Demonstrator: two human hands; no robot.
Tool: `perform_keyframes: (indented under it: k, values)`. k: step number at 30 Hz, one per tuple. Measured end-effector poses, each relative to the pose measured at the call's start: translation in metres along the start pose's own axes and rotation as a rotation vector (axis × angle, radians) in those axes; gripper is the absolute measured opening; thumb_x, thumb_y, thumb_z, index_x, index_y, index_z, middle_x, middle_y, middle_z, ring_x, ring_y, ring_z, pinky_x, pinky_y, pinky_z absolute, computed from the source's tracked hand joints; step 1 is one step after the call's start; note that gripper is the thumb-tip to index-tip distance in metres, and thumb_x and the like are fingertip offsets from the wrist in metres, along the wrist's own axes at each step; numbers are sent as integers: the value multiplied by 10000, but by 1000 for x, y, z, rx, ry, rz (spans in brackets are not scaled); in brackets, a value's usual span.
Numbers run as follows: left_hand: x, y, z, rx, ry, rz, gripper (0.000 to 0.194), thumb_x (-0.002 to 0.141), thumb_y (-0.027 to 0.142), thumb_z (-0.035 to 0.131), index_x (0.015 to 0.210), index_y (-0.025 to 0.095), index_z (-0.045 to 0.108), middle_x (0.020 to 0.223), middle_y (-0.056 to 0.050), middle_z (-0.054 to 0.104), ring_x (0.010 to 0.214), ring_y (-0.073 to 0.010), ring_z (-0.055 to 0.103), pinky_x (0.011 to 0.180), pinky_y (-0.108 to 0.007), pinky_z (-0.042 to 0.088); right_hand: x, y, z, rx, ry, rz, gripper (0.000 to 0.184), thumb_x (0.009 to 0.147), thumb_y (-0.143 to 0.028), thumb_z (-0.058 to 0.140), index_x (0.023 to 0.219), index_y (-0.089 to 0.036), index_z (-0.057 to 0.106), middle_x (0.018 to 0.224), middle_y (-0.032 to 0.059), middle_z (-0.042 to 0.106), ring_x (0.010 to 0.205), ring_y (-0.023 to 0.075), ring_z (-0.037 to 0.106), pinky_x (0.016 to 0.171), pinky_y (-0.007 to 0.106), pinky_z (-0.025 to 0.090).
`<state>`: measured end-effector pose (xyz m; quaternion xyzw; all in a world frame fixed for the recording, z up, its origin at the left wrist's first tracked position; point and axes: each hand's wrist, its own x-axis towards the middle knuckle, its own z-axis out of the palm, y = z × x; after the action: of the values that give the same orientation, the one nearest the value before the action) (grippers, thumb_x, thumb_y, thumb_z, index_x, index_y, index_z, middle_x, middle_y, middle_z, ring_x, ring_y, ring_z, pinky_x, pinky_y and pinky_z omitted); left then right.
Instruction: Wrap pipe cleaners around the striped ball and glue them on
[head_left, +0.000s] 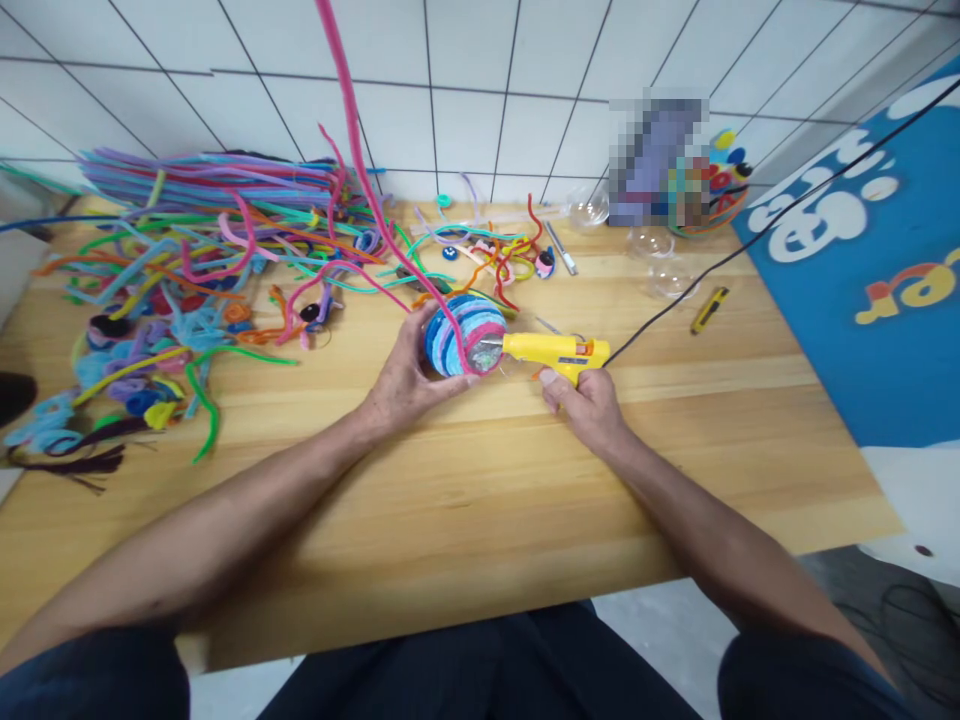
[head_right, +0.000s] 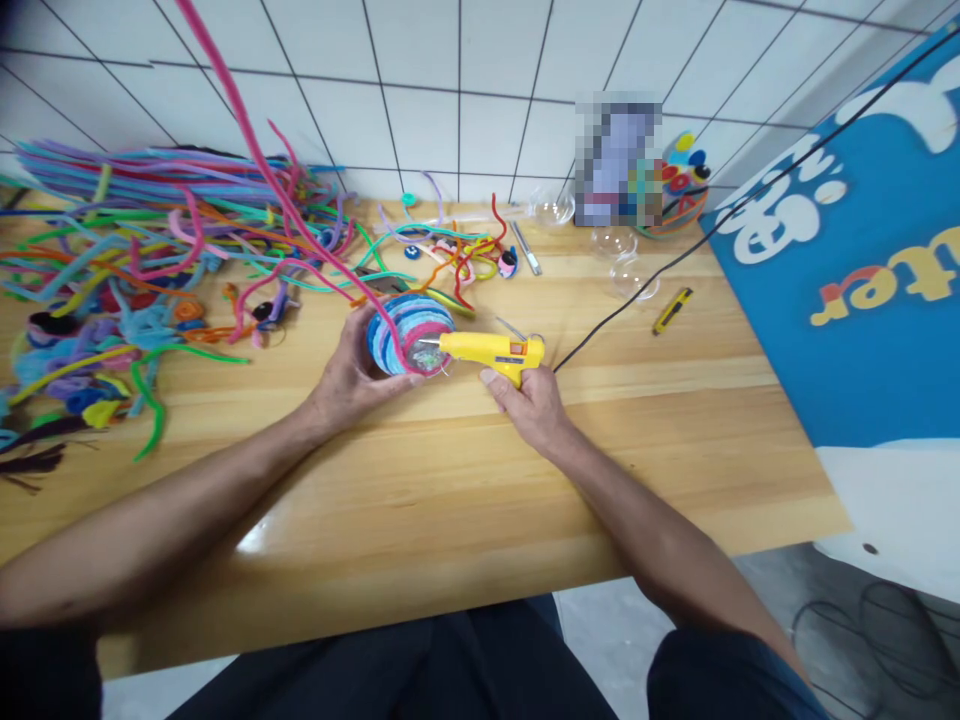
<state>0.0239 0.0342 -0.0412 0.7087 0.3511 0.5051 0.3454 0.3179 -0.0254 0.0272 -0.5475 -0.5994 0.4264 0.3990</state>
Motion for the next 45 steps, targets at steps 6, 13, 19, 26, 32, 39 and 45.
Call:
perform_keyframes:
  k: [6,13,19,26,32,39,45]
  values:
    - [-1,1,0,-7,0,-9,1186,822,658,1051,1761,372,386,1771,-185,525,1613,-440,632,1358,-715,537,0,0,1,26,10,3,626,963,-726,744,580,-252,597,532,-4,565,522,149,522,547,314,412]
    - [-2,-1,1,-4,9,-5,1183,822,687,1042,1757,365,393,1747,-185,546,1595,-427,649,1351,-683,556,0,-2,2,15,15,7,628,967,-701,745,556,-255,580,526,1,570,533,151,527,552,311,419]
    - [-2,0,3,-6,-3,-7,1169,856,672,1023,1768,365,361,1764,-189,531,1647,-423,605,1387,-672,522,-1,-1,3,63,3,-2,680,944,-805,761,574,-262,588,519,-5,548,497,144,494,517,315,388]
    - [1,9,4,-21,-3,1,1130,873,636,1022,1763,356,386,1764,-188,539,1653,-428,599,1385,-655,536,-2,1,2,40,28,-4,692,972,-783,757,555,-262,573,508,-3,544,499,144,496,522,315,385]
    - [4,12,3,19,-4,73,1102,883,592,1024,1767,352,412,1727,-184,555,1624,-432,617,1366,-662,549,-3,1,4,74,8,-28,662,950,-806,771,614,-255,622,524,-12,571,501,144,509,524,308,419]
    - [6,13,8,-13,10,30,1113,849,593,1042,1744,325,436,1694,-190,588,1602,-431,633,1360,-660,553,-3,5,2,59,68,-31,724,918,-888,762,599,-253,624,509,-10,571,495,139,495,537,318,419]
    - [8,16,9,-4,10,42,1076,865,583,1028,1731,301,455,1683,-199,608,1599,-431,637,1364,-665,542,-3,6,3,89,55,-22,689,914,-864,784,631,-257,620,516,-25,556,486,135,474,523,316,406]
